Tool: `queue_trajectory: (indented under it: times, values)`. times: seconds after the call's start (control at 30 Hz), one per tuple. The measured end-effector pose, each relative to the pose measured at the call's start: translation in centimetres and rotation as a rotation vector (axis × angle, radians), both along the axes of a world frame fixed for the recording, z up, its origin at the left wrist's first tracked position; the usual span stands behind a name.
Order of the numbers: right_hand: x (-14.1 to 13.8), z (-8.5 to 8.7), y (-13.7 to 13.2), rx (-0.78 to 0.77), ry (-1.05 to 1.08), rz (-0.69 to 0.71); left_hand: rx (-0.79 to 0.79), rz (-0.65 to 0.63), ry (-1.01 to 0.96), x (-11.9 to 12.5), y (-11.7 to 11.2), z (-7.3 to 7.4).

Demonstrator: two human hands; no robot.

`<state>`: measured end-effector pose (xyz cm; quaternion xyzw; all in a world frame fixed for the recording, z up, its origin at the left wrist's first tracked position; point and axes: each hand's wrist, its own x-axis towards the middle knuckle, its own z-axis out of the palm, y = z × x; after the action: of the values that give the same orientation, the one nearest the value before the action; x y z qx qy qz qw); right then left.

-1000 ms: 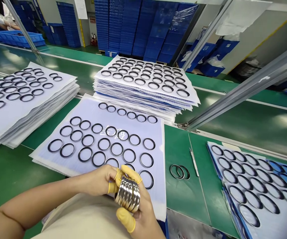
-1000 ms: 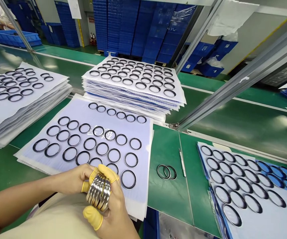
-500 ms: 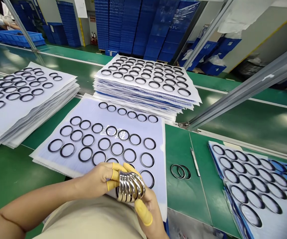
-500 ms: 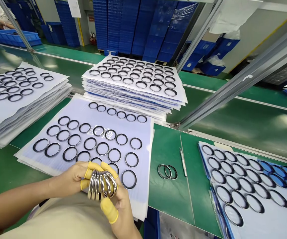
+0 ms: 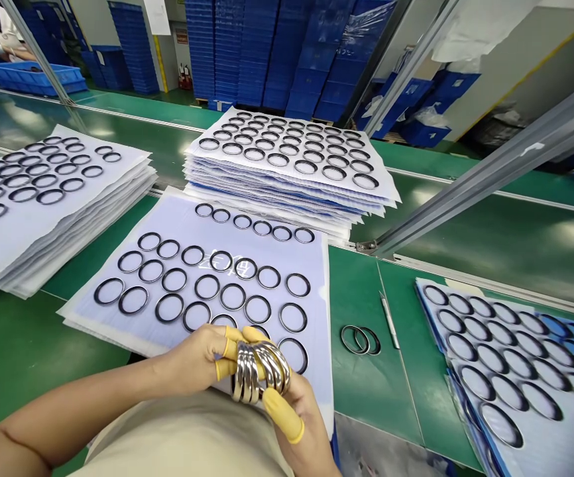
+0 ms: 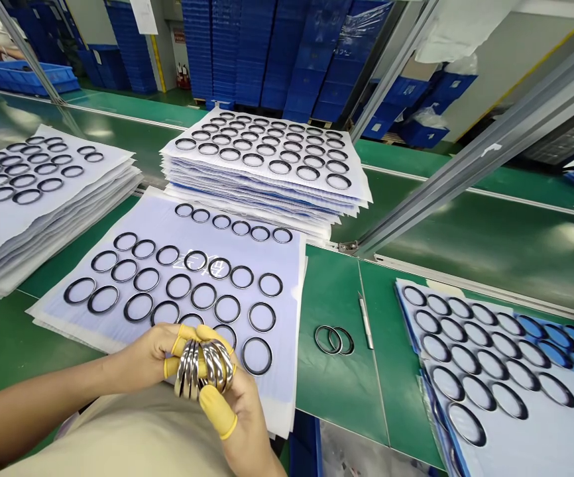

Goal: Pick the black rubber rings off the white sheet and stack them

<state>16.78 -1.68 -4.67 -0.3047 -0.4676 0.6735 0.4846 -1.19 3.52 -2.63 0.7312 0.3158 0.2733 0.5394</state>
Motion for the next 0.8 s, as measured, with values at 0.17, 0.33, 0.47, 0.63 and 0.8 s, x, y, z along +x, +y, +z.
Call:
queue_trajectory:
  times: [0.17, 0.33, 0.47, 0.63, 0.8]
  values:
    - [0.0, -0.2, 0.2, 0.001, -0.027, -0.003, -0.017, 0.004, 0.005, -0.1, 0.0, 0.0]
    - [0.3, -0.2, 0.3, 0.033, -0.053, 0.038, 0.08, -0.009, 0.019, -0.6, 0.4, 0.7]
    - [0.9, -0.4, 0.2, 0.031, -0.13, 0.182, 0.198, -0.009, 0.112, -1.1, 0.6, 0.8]
    - [0.6, -0.8, -0.1, -0.05, -0.074, 0.378, 0.325, -0.024, 0.1, -0.9, 0.5, 0.1]
    - [-0.6, -1.1, -0.3, -0.072, 0.066, 0.375, 0.416, -0.051, 0.124, -0.9, 0.6, 0.5]
